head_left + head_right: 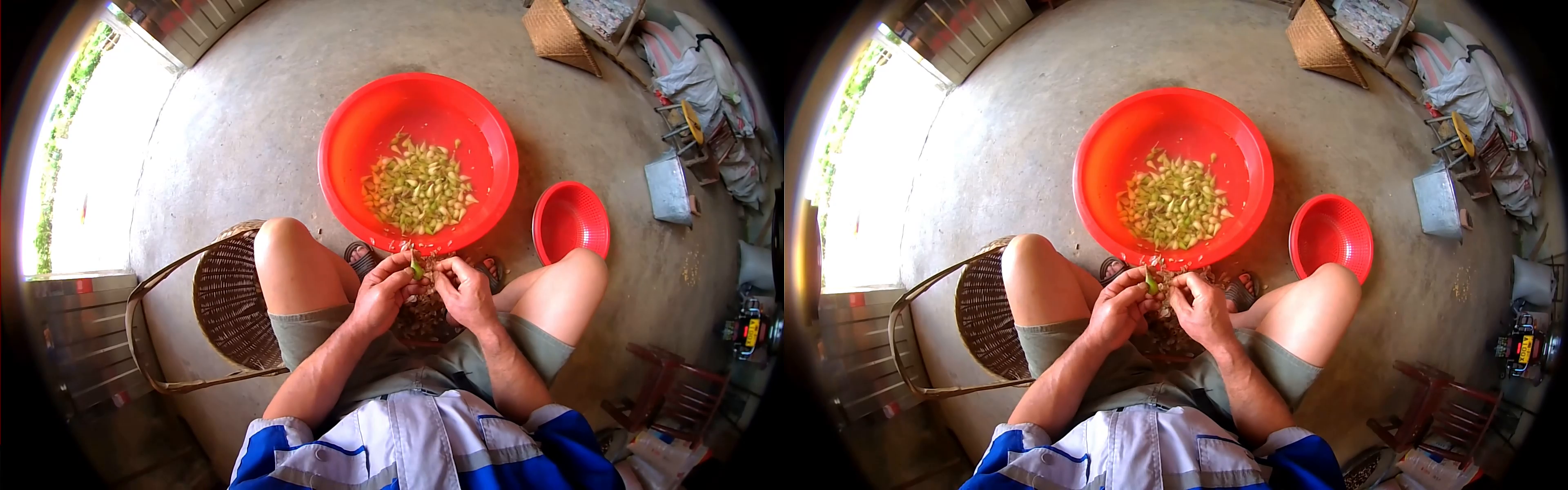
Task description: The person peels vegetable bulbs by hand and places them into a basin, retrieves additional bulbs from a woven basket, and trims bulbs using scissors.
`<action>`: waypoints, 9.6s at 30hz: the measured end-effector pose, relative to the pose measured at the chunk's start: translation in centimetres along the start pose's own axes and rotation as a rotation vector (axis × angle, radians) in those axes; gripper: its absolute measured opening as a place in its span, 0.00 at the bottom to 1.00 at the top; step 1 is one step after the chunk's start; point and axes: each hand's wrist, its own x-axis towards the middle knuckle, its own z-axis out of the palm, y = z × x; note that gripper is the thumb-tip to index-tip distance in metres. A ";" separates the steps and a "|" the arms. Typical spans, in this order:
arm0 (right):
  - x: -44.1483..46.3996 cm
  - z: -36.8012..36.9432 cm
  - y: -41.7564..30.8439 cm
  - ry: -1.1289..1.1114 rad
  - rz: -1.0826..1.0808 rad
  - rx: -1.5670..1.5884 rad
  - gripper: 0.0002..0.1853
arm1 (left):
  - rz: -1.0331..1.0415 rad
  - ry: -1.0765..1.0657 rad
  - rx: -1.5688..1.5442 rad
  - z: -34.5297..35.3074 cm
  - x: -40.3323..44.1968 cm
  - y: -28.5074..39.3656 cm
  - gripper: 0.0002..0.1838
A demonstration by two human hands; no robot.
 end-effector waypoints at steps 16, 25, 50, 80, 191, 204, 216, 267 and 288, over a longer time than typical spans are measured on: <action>0.3 -0.5 -0.6 -0.006 0.149 0.293 0.07 | -0.162 -0.030 0.091 0.3 -0.1 0.1 0.08; 0.3 -1.0 0.2 0.045 -0.056 -0.111 0.08 | -0.163 -0.006 -0.015 -0.5 0.1 -0.2 0.09; -27.6 -9.6 31.4 0.091 0.924 -0.355 0.11 | -0.131 0.205 0.452 -1.7 0.6 -2.0 0.08; -29.5 -6.2 27.2 0.766 0.845 1.111 0.15 | -0.112 0.269 0.717 -3.2 1.0 -2.6 0.09; -6.3 -3.7 -0.3 -0.337 0.193 0.064 0.27 | -0.021 0.169 -0.258 0.0 -4.5 0.8 0.07; -5.9 -2.9 -3.7 -0.254 -0.185 -0.175 0.30 | 0.001 0.209 -0.294 -0.1 -4.1 0.7 0.10; -5.6 -2.5 -3.3 -0.278 -0.185 -0.259 0.30 | 0.023 0.190 -0.197 -0.2 -3.9 0.0 0.09; -5.3 -6.7 -4.5 0.149 0.204 0.450 0.19 | 0.113 0.252 0.349 2.0 2.5 1.4 0.27; -16.3 -16.4 24.9 0.446 0.825 0.712 0.08 | 0.765 0.584 0.292 -5.3 -7.8 16.4 0.13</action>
